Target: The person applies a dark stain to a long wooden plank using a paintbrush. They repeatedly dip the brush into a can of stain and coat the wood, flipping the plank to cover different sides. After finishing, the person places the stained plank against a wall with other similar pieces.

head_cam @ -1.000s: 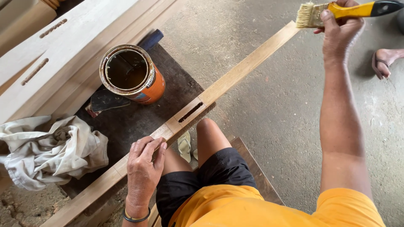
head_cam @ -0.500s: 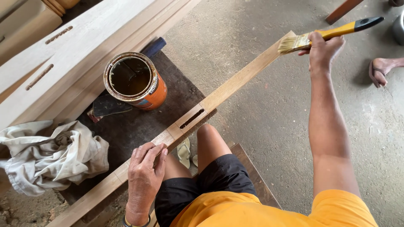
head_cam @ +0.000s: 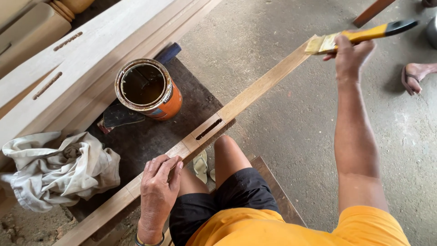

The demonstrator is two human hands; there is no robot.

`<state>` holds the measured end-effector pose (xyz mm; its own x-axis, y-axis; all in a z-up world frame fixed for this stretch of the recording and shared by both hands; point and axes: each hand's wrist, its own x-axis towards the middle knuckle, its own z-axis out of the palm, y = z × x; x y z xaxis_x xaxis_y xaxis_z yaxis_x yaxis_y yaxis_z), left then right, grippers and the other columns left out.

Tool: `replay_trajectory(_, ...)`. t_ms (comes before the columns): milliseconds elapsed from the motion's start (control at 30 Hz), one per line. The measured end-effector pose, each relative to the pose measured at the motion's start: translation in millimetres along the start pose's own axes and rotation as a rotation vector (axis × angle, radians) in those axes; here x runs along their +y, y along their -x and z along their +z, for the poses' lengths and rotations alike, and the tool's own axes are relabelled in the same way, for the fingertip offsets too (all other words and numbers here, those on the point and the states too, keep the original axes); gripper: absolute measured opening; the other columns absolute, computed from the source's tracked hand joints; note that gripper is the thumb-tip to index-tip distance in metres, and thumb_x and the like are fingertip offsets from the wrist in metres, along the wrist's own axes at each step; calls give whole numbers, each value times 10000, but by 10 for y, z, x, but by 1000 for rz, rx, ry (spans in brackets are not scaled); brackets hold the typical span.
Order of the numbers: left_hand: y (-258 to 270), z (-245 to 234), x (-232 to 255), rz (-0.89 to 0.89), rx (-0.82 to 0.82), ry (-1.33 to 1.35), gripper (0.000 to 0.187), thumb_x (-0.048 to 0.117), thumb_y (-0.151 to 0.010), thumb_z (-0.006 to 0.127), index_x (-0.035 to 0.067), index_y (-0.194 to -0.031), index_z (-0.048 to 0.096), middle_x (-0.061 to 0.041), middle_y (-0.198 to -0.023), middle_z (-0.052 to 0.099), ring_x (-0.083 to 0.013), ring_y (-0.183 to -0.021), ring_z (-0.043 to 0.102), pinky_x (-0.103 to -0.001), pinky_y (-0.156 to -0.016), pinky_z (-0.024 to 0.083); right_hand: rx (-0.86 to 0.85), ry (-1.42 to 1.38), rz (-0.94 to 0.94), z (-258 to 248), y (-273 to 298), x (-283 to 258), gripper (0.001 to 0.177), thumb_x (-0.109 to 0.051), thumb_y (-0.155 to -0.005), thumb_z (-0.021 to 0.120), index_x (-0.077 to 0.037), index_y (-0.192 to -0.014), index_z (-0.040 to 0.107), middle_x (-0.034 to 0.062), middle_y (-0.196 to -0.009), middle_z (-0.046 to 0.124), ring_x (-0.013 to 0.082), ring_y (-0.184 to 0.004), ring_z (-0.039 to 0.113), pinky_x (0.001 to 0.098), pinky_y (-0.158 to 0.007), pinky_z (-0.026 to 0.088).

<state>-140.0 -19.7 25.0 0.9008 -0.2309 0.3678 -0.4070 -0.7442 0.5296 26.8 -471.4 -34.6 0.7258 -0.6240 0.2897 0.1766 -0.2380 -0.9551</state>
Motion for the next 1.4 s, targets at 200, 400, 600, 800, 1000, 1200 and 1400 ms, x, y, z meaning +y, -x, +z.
replay_trajectory(200,-9,-8,15,8,-5,-12,128,116,-799,550,26,-882,588,-56,-817,508,-200,-691,493,-326,-704,406,123,-7,-124,128,350,-85,149,56,-762,489,80,-896,427,150,-798,576,156,-507,655,178,-365,607)
replay_trajectory(400,-11,-8,35,-1,-16,-11,123,102,-799,554,19,-884,590,-59,-814,507,-207,-683,483,-327,-699,406,-141,-81,-22,410,1229,-558,172,9,-828,546,-8,-914,398,154,-949,472,215,-608,600,206,-372,519)
replay_trajectory(600,-24,-10,59,-15,-27,-14,133,117,-810,539,20,-886,589,-66,-829,511,-210,-710,493,-337,-714,405,-462,-166,121,637,1750,-887,169,-54,-784,550,-14,-875,414,131,-844,481,181,-539,561,214,-342,502)
replay_trajectory(800,0,19,44,-28,-20,-37,127,116,-805,548,31,-888,596,-54,-827,515,-203,-698,485,-326,-714,407,-482,-141,123,543,1504,-817,193,-64,-756,583,15,-863,444,158,-856,511,225,-545,585,235,-342,506)
replay_trajectory(1000,-5,25,29,-42,-17,-43,127,118,-798,556,42,-893,592,-44,-837,521,-193,-699,497,-330,-719,409,-185,21,-56,135,578,-265,166,21,-828,559,38,-950,448,147,-921,522,181,-609,591,189,-396,526)
replay_trajectory(1200,13,19,26,-47,-45,-46,150,136,-800,553,41,-908,593,-45,-876,524,-180,-699,494,-311,-705,427,20,161,-182,-225,-285,256,119,54,-715,507,100,-824,506,135,-752,586,155,-512,646,197,-306,562)
replay_trajectory(1400,-26,8,21,-22,-31,-50,148,119,-793,562,23,-902,588,-58,-860,521,-181,-687,497,-315,-702,425,231,47,-307,-145,-289,83,108,21,-647,524,83,-735,514,175,-655,600,255,-451,700,283,-227,561)
